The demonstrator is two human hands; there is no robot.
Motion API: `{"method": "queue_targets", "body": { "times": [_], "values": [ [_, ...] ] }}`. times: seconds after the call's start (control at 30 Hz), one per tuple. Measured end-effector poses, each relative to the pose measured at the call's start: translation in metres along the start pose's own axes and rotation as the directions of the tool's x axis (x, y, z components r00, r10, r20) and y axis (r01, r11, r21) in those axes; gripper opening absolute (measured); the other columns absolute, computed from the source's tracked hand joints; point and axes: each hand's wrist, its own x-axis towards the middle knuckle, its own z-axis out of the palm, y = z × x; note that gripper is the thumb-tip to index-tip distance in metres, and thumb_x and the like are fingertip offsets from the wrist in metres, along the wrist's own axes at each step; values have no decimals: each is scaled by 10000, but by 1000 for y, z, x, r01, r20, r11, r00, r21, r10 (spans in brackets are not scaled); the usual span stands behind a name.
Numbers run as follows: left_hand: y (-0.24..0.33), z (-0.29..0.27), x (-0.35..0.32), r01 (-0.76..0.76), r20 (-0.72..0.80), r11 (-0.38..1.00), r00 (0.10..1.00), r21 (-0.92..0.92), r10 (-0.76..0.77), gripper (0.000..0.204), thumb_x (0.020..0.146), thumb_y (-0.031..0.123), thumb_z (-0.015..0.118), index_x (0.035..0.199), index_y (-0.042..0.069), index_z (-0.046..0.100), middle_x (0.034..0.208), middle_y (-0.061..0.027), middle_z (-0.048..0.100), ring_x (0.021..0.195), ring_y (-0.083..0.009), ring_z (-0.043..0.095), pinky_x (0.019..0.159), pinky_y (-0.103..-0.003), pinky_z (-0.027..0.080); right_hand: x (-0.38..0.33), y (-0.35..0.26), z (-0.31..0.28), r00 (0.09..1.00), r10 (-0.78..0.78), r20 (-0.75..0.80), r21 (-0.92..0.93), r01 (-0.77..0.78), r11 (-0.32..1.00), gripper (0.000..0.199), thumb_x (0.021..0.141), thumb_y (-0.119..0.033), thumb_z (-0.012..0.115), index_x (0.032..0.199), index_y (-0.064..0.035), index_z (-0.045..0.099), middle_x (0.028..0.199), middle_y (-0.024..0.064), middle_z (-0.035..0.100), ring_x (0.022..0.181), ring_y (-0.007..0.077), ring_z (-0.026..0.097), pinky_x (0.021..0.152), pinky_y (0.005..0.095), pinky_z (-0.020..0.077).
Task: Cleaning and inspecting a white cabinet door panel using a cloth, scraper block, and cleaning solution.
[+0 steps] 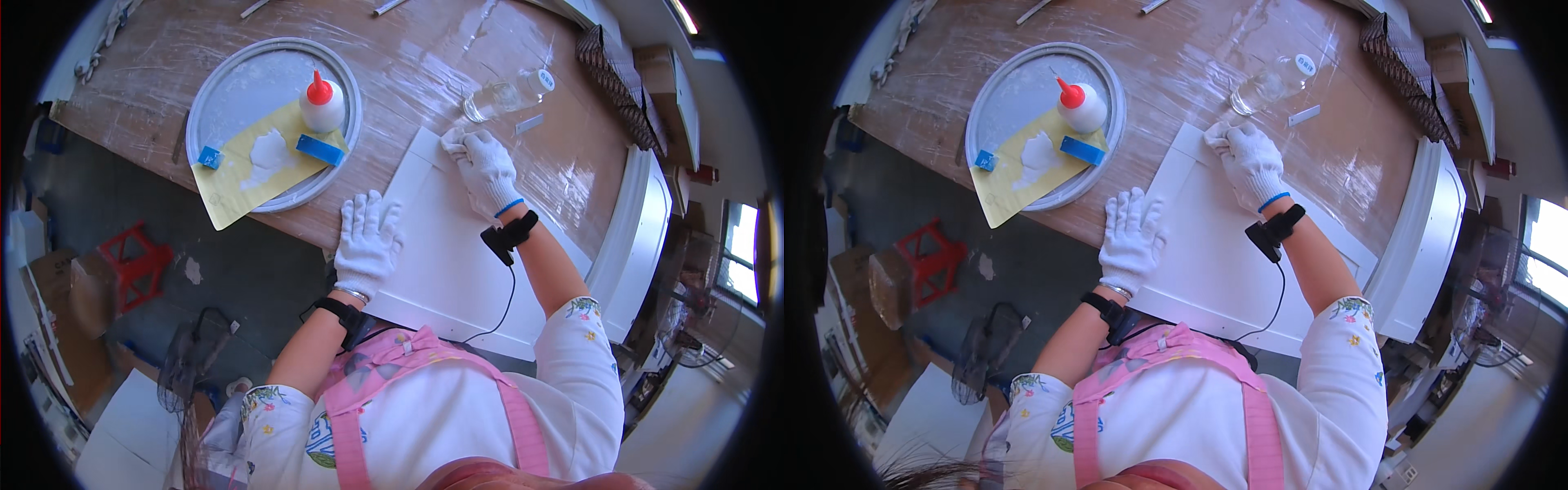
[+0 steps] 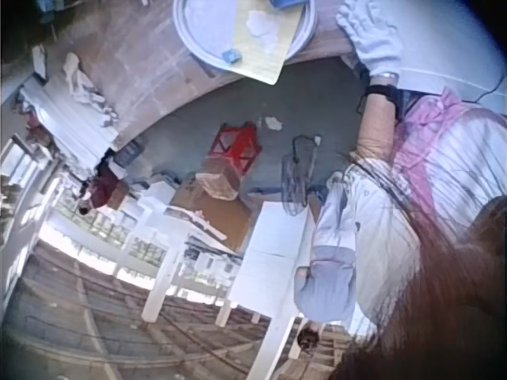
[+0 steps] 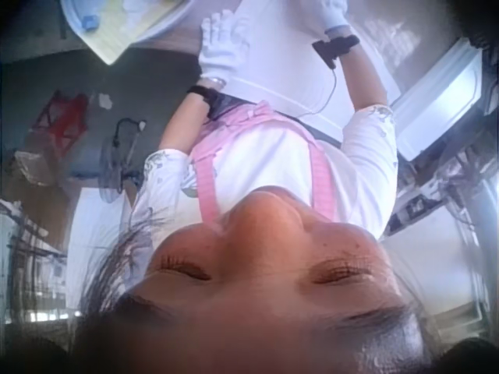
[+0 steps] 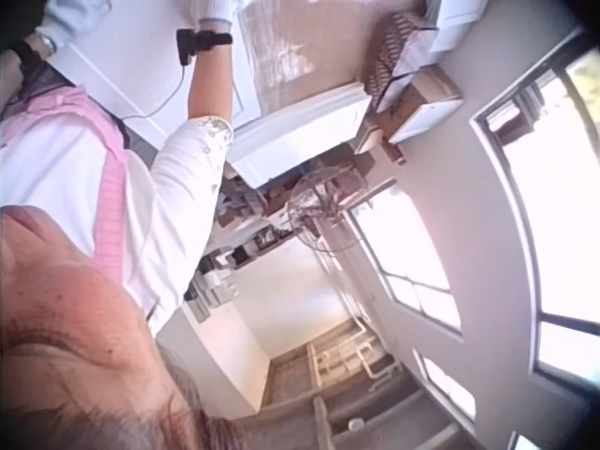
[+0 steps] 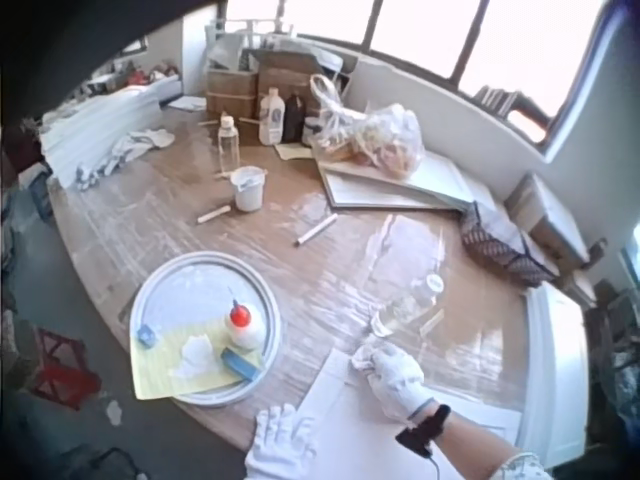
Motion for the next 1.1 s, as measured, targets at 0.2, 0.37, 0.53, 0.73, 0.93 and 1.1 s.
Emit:
{"method": "queue_targets", "body": {
  "times": [0.2,0.37,0.53,0.73,0.93,1.1],
  "values": [
    [3,-2,3,-15,17,999,1000,-28,16,534,924,332,571,1399,94,510,1470,-295,426,1386,-462,382,1189,-581,201,38,-31,13,994,-85,-74,-26,83,996,152,909,-220,641,979,-94,689,995,145,661,954,370,643,818,434,519],
    [0,-1,1,14,16,1000,1000,-5,-14,531,926,334,566,1397,93,517,1476,-297,418,1390,-459,379,1191,-580,196,9,2,9,996,-92,-13,117,93,989,167,914,-207,632,1027,-92,677,1014,167,657,982,373,636,849,437,513],
    [4,-2,5,-17,3,1000,1000,0,17,535,926,336,564,1399,91,515,1480,-298,413,1387,-457,384,1190,-579,198,18,-25,12,999,-15,-44,56,17,998,181,910,-222,635,1035,-94,664,1086,160,634,1025,375,611,851,462,504],
    [0,-3,0,0,31,1000,1000,6,0,608,901,329,613,1445,101,465,1504,-274,386,1397,-457,361,1188,-575,208,-25,3,-1,931,-359,-62,-54,357,933,221,804,-235,715,968,-104,645,1055,98,607,1002,314,602,787,472,504],
    [3,-2,5,-7,40,1000,999,-25,8,608,907,332,611,1449,103,461,1509,-275,378,1403,-457,352,1189,-572,202,-5,-6,20,871,-458,-178,-9,464,886,196,784,-151,725,961,-107,652,1015,87,607,955,323,607,776,450,496],
    [1,3,2,-10,55,1000,998,-19,11,625,898,335,612,1455,101,451,1526,-279,346,1423,-471,308,1197,-573,168,-7,-8,7,850,-492,-188,-20,497,867,206,755,-172,747,936,-116,665,995,77,601,939,310,600,767,440,494]
  ]
}}
